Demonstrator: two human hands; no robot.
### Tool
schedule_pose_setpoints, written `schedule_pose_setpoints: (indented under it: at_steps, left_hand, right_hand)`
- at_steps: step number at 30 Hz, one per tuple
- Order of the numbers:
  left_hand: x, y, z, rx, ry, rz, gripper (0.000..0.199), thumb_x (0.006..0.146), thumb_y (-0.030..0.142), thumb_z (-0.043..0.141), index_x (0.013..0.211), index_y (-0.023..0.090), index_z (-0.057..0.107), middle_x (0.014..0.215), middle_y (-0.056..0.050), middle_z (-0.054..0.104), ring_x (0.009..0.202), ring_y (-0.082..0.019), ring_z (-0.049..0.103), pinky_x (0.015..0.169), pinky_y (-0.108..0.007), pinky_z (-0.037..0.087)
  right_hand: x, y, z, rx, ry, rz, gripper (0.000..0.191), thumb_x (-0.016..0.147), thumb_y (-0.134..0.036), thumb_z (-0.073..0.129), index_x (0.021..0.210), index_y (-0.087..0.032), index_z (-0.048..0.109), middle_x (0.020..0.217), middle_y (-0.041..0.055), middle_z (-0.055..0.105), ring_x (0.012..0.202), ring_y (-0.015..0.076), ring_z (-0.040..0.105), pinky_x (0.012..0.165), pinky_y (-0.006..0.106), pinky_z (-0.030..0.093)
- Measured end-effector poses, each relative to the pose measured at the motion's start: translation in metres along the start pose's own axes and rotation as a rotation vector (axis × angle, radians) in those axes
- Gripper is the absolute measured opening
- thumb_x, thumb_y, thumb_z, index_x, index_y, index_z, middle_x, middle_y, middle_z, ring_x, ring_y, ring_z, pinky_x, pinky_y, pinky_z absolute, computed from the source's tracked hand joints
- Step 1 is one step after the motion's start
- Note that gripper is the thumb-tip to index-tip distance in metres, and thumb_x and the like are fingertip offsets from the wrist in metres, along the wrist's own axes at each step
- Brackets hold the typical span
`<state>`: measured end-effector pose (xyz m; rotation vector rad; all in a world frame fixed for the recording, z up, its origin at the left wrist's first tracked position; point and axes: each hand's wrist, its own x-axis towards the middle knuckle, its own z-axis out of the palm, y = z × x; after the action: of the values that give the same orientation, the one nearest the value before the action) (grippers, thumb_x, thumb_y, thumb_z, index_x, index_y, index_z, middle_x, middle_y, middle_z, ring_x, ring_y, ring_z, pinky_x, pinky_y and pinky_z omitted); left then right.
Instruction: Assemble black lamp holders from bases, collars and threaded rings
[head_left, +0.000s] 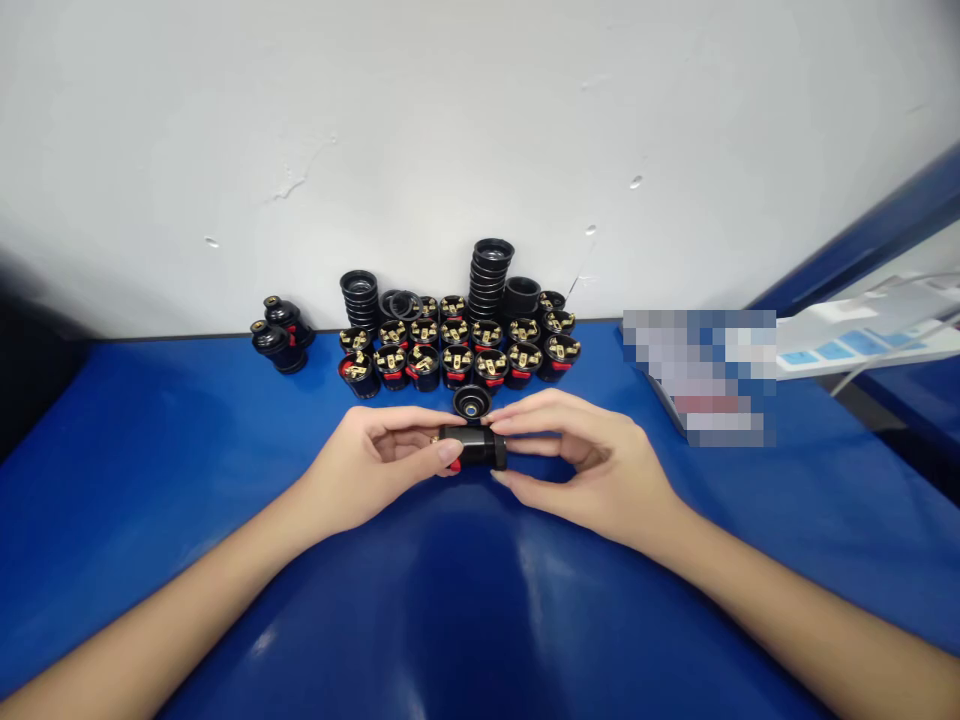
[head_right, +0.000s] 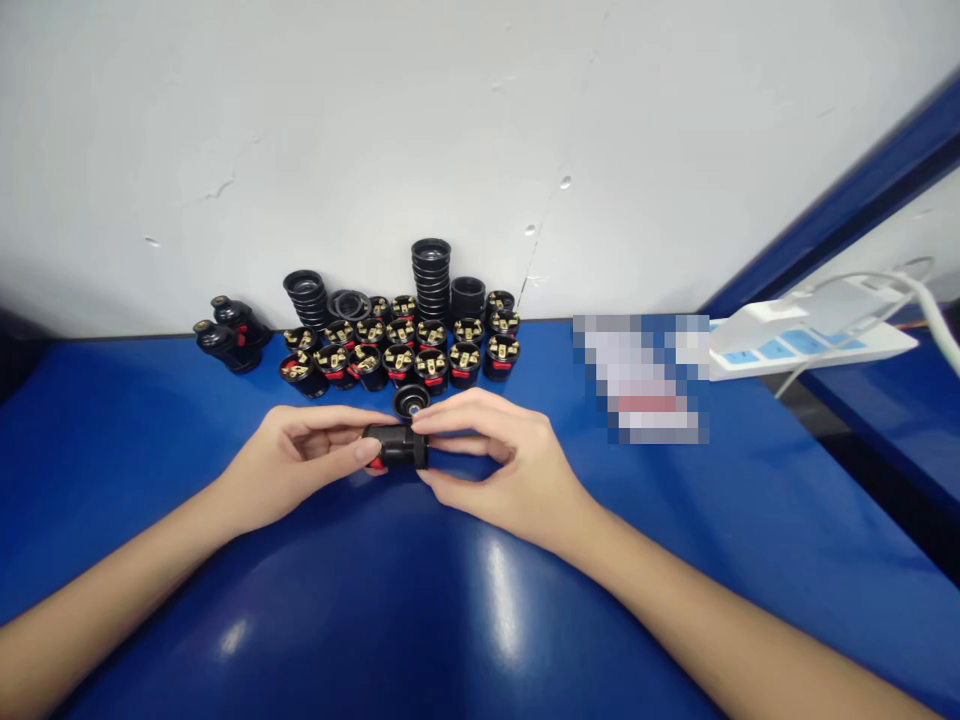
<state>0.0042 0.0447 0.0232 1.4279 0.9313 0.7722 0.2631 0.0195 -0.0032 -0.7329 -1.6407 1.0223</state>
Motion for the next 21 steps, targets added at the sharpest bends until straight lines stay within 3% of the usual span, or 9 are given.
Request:
schedule_pose_setpoints:
  at_steps: [4, 9, 13, 18, 21]
  left_hand:
    - [-0.001, -0.004, -0.001, 0.090, 0.008, 0.161, 0.031, 0.090, 0.028, 0.090, 0.120, 0.021, 0.087, 0.115, -0.008, 0.087, 0.099, -0.024, 0.086, 0.096, -0.036, 0.073]
    - [0.000, -0.009, -0.002, 0.303, 0.029, 0.492, 0.035, 0.089, 0.014, 0.090, 0.121, 0.027, 0.086, 0.117, -0.006, 0.083, 0.107, -0.020, 0.082, 0.098, -0.031, 0.071]
    - [-0.001, -0.010, 0.000, 0.506, 0.080, 0.688, 0.030, 0.091, 0.002, 0.081, 0.110, 0.025, 0.084, 0.116, -0.005, 0.079, 0.108, -0.017, 0.078, 0.099, -0.029, 0.066]
    - [-0.002, -0.012, 0.003, 0.635, 0.050, 0.817, 0.032, 0.096, -0.005, 0.069, 0.110, 0.023, 0.079, 0.121, -0.006, 0.074, 0.115, -0.017, 0.074, 0.105, -0.031, 0.060]
    - [-0.002, -0.013, 0.002, 0.666, 0.041, 0.792, 0.033, 0.096, 0.012, 0.082, 0.126, 0.024, 0.073, 0.128, -0.008, 0.072, 0.120, -0.020, 0.071, 0.108, -0.033, 0.059]
  right_hand:
    - [0.001, -0.001, 0.000, 0.007, 0.017, 0.041, 0.044, 0.084, -0.005, 0.090, 0.121, -0.028, 0.086, 0.116, 0.0061, 0.079, 0.105, 0.0249, 0.085, 0.091, 0.041, 0.078]
    - [0.002, -0.001, -0.001, 0.064, 0.016, 0.083, 0.045, 0.083, -0.006, 0.090, 0.122, -0.028, 0.086, 0.116, 0.0055, 0.080, 0.107, 0.0251, 0.086, 0.093, 0.042, 0.077]
    - [0.002, -0.002, 0.000, 0.096, 0.015, 0.121, 0.044, 0.082, -0.007, 0.092, 0.120, -0.027, 0.087, 0.113, 0.0046, 0.081, 0.103, 0.0243, 0.087, 0.093, 0.040, 0.077]
    - [0.002, -0.004, 0.000, 0.132, 0.023, 0.155, 0.043, 0.080, -0.007, 0.093, 0.118, -0.026, 0.087, 0.111, 0.0043, 0.083, 0.099, 0.0237, 0.088, 0.090, 0.036, 0.077]
    - [0.003, -0.004, 0.001, 0.132, 0.020, 0.153, 0.043, 0.080, -0.007, 0.093, 0.118, -0.026, 0.087, 0.111, 0.0041, 0.083, 0.100, 0.0239, 0.088, 0.090, 0.036, 0.077]
